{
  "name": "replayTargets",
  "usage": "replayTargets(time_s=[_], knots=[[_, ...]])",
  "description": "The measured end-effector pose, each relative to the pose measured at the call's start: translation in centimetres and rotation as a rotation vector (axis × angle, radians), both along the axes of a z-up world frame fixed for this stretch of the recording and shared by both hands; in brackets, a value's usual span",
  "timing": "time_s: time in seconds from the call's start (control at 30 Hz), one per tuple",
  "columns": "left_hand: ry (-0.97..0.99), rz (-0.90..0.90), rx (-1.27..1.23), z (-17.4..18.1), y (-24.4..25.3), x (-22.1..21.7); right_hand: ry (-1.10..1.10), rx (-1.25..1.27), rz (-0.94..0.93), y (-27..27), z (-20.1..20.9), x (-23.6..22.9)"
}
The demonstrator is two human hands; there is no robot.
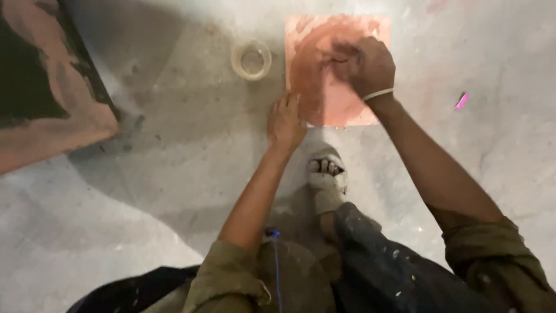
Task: The person applies a pinkish putty to the edges and corners of a green metal cabinet using a small putty knife. They mix the putty on a board, add water, and continue applying it to various sections of the cabinet frame.
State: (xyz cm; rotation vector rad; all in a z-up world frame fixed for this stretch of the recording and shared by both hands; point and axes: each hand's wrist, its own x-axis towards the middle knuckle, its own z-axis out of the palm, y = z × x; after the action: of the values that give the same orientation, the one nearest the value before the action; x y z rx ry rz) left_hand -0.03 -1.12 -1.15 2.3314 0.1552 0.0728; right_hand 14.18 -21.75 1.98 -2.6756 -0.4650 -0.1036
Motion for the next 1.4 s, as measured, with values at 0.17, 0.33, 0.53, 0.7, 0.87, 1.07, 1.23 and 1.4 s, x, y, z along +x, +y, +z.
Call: replayTargets(time_s=[0.17,0.33,0.53,0.7,0.87,1.07,1.23,1.4], knots=[[-0.049,0.002,0.06,0.7,0.8,0.3,0.123,-0.302,0.459,2.4,3.3,-4.2],[-0.075,-0.011,0.049,0.8,1.1,0.5,0.296,-0.388,0.333,2.3,4.5,0.5],[-0.01,-0.004,0.066,0.7,0.5,0.3,0.219,-0.225,0.45,2.3,2.8,0.1],[-0.002,-0.03,0.025,0.4,1.3,0.6,0.489,-0.402,0.179,-0.3,4.2,3.4],[-0.046,0.018,0.033,-0.5,1.5,-0.1,0.222,-0.359,-0.145,0.3,0.3,5.6],[-0.03,0.072,0.012,-0.8,1.7,-0.4,-0.037,-0.104,0.278,6.6,-1.5,5.3],[-0.075,0.18,-0.057,0.6,2.5,0.2,0.188,-0.427,0.749,8.7,0.3,0.2],[-0.078,0.146,-0.05,2.1,3.7,-0.3,0.055,-0.258,1.105,2.8,2.8,-1.7]])
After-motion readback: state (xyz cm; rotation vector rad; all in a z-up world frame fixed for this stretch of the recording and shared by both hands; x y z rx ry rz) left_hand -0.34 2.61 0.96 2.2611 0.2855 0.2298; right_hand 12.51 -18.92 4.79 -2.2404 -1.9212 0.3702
